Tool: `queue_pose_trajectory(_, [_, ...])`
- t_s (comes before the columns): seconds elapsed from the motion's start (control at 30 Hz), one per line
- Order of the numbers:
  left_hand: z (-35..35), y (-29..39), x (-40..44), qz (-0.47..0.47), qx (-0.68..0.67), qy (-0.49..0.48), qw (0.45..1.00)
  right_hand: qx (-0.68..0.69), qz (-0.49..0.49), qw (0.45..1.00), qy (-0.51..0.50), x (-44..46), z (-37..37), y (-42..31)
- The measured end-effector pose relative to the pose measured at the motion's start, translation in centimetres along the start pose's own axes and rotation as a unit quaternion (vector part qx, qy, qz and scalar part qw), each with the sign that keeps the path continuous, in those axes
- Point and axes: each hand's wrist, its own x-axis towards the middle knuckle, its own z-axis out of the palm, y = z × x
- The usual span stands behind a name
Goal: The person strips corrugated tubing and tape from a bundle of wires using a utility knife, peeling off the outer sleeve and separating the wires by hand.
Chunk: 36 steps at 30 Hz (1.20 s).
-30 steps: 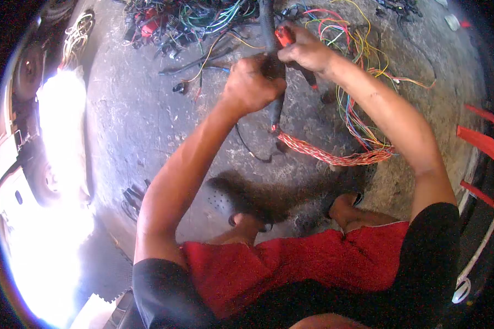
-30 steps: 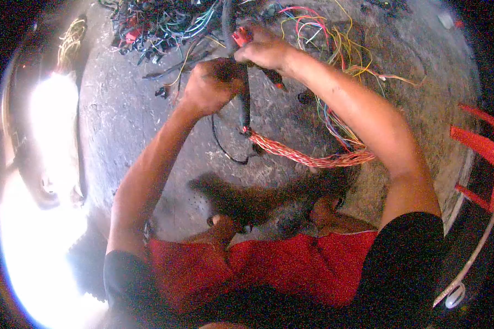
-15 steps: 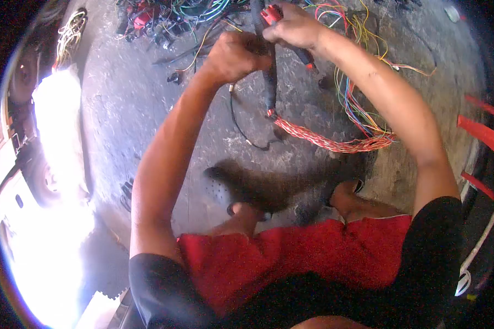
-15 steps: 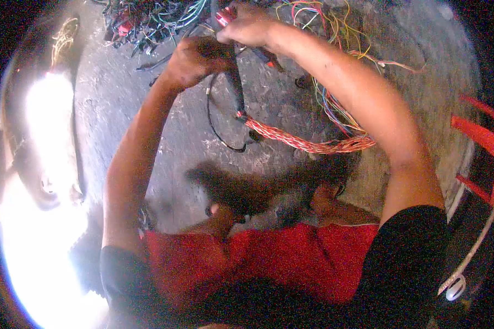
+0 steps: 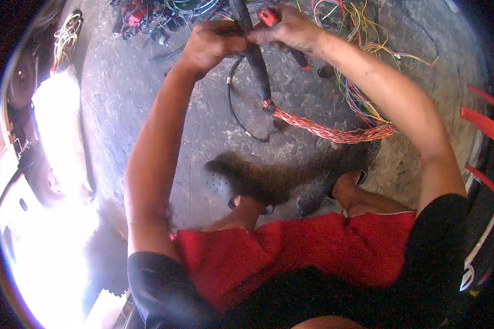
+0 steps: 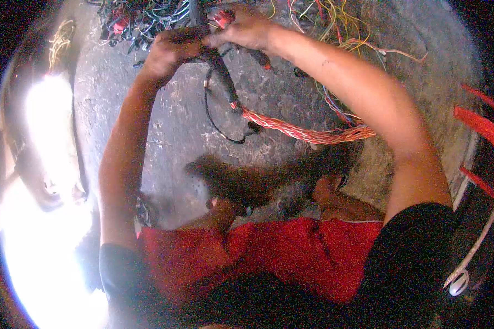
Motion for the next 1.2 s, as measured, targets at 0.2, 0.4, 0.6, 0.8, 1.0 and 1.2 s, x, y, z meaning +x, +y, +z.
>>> queue_pose_trajectory(0.2, [-2.0,-0.7,0.4,0.009,-0.129,-0.076,0.989,-0.116,-0.073,0.989,0.057,-1.4,1.5,-1.4])
queue_pose_trajectory(0.4, [-2.8,-0.1,0.1,-0.016,-0.13,-0.092,0.987,-0.028,-0.087,0.993,-0.075,-0.4,1.0,-2.1])
queue_pose_trajectory(0.6, [-3.1,-0.4,-0.3,-0.026,-0.148,-0.119,0.981,-0.001,-0.006,0.996,-0.093,-0.5,1.7,-2.5])
queue_pose_trajectory(0.8, [2.0,1.3,-3.2,-0.066,-0.06,0.1,0.991,-0.118,0.066,0.991,-0.013,-1.4,1.2,-5.5])
queue_pose_trajectory(1.0, [4.8,3.2,-4.5,0.043,0.151,0.093,0.983,-0.137,0.12,0.982,0.042,-1.4,1.7,-7.9])
queue_pose_trajectory(1.2, [3.8,3.0,-4.4,-0.017,0.027,0.083,0.996,-0.162,0.045,0.986,0.009,-1.7,1.4,-9.4])
